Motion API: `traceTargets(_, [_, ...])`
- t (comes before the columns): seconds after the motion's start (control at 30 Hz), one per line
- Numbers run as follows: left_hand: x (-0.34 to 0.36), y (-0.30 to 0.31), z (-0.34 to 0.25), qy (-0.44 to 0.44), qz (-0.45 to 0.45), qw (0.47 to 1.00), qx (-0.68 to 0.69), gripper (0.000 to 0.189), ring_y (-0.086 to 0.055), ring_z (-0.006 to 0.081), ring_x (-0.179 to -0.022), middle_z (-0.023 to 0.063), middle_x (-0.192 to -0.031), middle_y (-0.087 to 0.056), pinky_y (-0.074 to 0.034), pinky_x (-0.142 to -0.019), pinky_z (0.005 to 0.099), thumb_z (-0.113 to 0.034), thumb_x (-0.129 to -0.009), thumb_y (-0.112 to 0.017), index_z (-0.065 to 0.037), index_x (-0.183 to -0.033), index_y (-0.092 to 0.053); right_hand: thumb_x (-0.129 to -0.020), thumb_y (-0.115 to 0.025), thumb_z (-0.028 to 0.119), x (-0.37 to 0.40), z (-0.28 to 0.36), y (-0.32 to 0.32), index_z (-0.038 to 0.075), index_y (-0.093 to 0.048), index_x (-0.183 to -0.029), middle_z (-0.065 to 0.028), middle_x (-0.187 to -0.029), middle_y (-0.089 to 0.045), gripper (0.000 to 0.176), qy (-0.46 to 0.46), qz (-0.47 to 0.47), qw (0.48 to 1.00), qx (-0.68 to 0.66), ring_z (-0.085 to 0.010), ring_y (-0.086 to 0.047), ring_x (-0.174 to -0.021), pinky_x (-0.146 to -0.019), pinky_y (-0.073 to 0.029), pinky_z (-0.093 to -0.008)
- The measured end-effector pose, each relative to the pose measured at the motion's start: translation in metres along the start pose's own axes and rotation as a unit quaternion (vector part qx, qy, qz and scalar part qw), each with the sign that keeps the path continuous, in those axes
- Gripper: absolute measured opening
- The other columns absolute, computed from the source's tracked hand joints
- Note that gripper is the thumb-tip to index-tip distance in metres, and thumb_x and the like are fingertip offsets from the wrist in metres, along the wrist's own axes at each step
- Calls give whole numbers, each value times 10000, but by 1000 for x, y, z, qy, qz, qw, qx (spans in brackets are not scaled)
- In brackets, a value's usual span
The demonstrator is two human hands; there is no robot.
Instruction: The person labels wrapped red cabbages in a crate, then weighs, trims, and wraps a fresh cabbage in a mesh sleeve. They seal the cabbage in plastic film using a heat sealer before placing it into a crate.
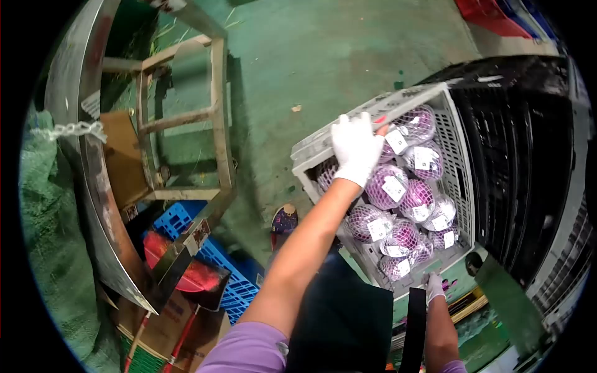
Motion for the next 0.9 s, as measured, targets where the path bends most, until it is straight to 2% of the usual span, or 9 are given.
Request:
traceTargets(0.17, [1, 2, 5, -10, -13, 1000, -4, 452, -597, 234, -800, 67, -731, -657, -455, -695, 379, -552, -815, -637, -100, -805, -625, -892, -553, 112, -22, -3, 7, 93, -520, -1090, -51, -736, -561, 202, 2, -46, 993, 105, -169, -532, -574, -517, -443, -368])
traceTargets(0.27, [1, 2, 8, -17, 10, 1000, 11, 444, -600, 234, -804, 71, -733, -660, -461, -694, 384, -544, -827, -631, -100, -813, -621, -890, -512, 90, -27, -4, 13, 49, -537, -1142, -85, -887, -631, 257, 13, -94, 969, 227, -211, -590, -711, -599, -465, -377])
traceTargets(0.43, [3, 6, 12, -29, 26, 999, 25, 427, -605, 270, -804, 97, -746, -666, -475, -673, 416, -507, -852, -619, -80, -857, -616, -915, -491, 99, -14, -19, 14, -3, -486, -1239, -181, -1065, -619, 339, 79, -87, 959, 257, -293, -606, -903, -796, -482, -412])
traceTargets(0.5, [7, 13, 16, -14, 83, 996, 29, 429, -612, 324, -817, 140, -768, -667, -486, -690, 465, -492, -866, -614, -63, -855, -607, -918, -479, 73, 12, -17, 0, -27, -431, -1292, -221, -1147, -590, 391, 120, -97, 896, 416, -314, -591, -1028, -885, -465, -403])
traceTargets(0.57, [2, 14, 13, -25, 101, 994, 15, 436, -612, 348, -812, 150, -740, -657, -491, -697, 473, -489, -872, -612, -54, -841, -599, -918, -500, 82, -14, -39, 1, -43, -373, -1332, -246, -1184, -580, 450, 119, -75, 948, 285, -342, -581, -1085, -928, -452, -405])
traceTargets(0.63, [1, 14, 13, -44, 88, 995, 28, 441, -611, 362, -798, 162, -703, -644, -493, -684, 481, -485, -878, -611, -48, -820, -586, -894, -487, 56, -63, -62, 22, 58, -468, -1260, -146, -1061, -615, 367, 252, -113, 907, 320, -263, -613, -903, -687, -520, -416])
traceTargets(0.8, [0, 19, 11, -73, 59, 995, 20, 444, -608, 352, -716, 165, -688, -619, -503, -599, 463, -483, -893, -597, -42, -846, -560, -903, -611, 120, 27, -67, -5, 54, -433, -1306, -164, -1141, -594, 445, 92, -4, 948, 305, -258, -609, -994, -816, -522, -390])
traceTargets(0.87, [-1, 15, 12, -60, 109, 992, -8, 477, -627, 342, -796, 175, -776, -659, -519, -643, 461, -517, -913, -549, -42, -946, -589, -952, -587, 186, 51, -99, -13, 44, -456, -1295, -144, -1204, -578, 394, 260, 14, 931, 254, -257, -576, -1086, -935, -474, -358])
traceTargets(0.9, [0, 9, 14, -70, 96, 993, -15, 480, -630, 347, -780, 187, -781, -655, -523, -634, 461, -521, -914, -546, -44, -952, -586, -952, -587, 186, 77, -113, -17, 44, -456, -1295, -144, -1204, -578, 394, 254, 10, 937, 241, -257, -576, -1086, -935, -474, -358])
Point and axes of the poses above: each hand's wrist, its own x-axis away from the middle knuckle, its own y-axis out of the back of the hand, z = x × y, the point moved 5 cm from there along -x, towards the middle knuckle
